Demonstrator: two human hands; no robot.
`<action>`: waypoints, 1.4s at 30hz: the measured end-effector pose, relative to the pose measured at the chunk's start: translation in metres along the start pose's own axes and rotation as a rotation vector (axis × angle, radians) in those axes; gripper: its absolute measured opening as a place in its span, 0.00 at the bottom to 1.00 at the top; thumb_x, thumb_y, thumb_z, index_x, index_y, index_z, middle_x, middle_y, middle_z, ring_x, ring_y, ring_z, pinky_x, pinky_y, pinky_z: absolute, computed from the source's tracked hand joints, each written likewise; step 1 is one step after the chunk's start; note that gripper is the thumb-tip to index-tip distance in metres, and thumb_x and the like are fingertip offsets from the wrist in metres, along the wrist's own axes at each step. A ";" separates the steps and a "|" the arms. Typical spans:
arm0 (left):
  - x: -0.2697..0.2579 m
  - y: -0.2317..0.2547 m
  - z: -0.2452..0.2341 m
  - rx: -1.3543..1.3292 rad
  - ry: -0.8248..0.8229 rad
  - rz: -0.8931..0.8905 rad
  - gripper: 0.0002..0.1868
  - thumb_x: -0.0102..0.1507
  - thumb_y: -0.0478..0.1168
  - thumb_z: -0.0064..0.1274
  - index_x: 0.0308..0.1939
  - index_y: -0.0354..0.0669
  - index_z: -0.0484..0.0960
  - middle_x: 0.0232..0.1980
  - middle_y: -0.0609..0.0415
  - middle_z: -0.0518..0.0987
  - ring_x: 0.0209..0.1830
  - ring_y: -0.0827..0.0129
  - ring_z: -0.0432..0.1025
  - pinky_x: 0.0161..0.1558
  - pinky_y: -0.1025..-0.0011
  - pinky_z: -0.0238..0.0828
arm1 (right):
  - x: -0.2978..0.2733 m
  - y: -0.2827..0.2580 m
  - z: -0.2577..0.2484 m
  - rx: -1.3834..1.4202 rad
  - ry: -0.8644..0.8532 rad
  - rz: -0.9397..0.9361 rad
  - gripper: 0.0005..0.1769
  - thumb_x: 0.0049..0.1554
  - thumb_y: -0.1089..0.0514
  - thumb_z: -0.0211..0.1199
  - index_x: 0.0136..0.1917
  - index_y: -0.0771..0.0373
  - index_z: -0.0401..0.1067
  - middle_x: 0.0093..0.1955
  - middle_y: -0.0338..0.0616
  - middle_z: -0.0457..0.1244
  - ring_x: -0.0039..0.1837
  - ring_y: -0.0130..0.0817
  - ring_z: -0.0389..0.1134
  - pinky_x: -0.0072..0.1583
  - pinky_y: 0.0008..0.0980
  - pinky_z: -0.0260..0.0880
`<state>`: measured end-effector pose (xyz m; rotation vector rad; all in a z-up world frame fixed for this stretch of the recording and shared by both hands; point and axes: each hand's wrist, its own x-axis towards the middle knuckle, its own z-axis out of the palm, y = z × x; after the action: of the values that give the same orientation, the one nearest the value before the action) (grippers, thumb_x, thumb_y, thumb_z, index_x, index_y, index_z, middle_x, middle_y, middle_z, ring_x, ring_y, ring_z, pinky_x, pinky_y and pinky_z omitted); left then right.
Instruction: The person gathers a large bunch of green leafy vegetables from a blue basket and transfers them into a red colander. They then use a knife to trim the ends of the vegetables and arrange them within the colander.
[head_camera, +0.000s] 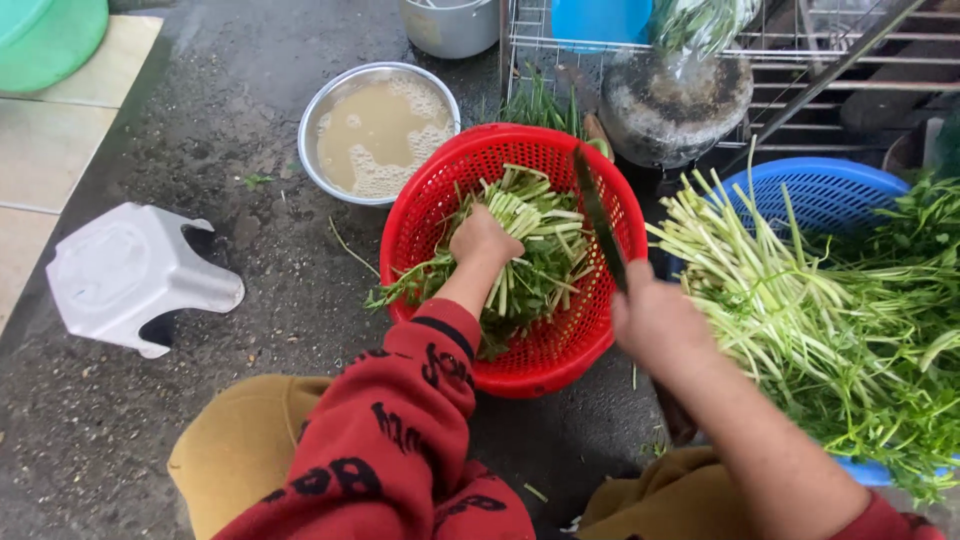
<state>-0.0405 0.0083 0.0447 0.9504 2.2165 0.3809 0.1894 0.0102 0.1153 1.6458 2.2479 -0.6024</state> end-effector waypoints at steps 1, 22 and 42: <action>0.002 0.002 -0.002 0.006 -0.017 -0.020 0.49 0.47 0.43 0.60 0.66 0.25 0.52 0.49 0.34 0.75 0.53 0.45 0.70 0.50 0.50 0.69 | 0.002 -0.002 0.010 -0.012 -0.044 0.002 0.18 0.55 0.45 0.46 0.53 0.56 0.60 0.45 0.61 0.66 0.52 0.62 0.68 0.54 0.53 0.68; 0.007 0.001 0.023 0.330 0.076 0.375 0.51 0.36 0.45 0.68 0.58 0.29 0.63 0.53 0.34 0.67 0.57 0.43 0.63 0.57 0.54 0.60 | 0.007 -0.026 -0.001 -0.083 -0.098 -0.073 0.20 0.55 0.47 0.43 0.55 0.60 0.59 0.48 0.62 0.65 0.54 0.62 0.67 0.56 0.55 0.66; 0.036 -0.057 0.065 0.288 0.175 0.260 0.39 0.29 0.52 0.71 0.38 0.38 0.74 0.39 0.44 0.77 0.46 0.49 0.73 0.66 0.46 0.42 | 0.005 -0.048 0.049 -0.172 -0.157 -0.249 0.09 0.54 0.56 0.42 0.49 0.59 0.55 0.39 0.56 0.65 0.47 0.59 0.69 0.49 0.52 0.69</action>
<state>-0.0432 -0.0052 -0.0475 1.4160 2.3522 0.2737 0.1413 -0.0225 0.0777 1.2055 2.3324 -0.5570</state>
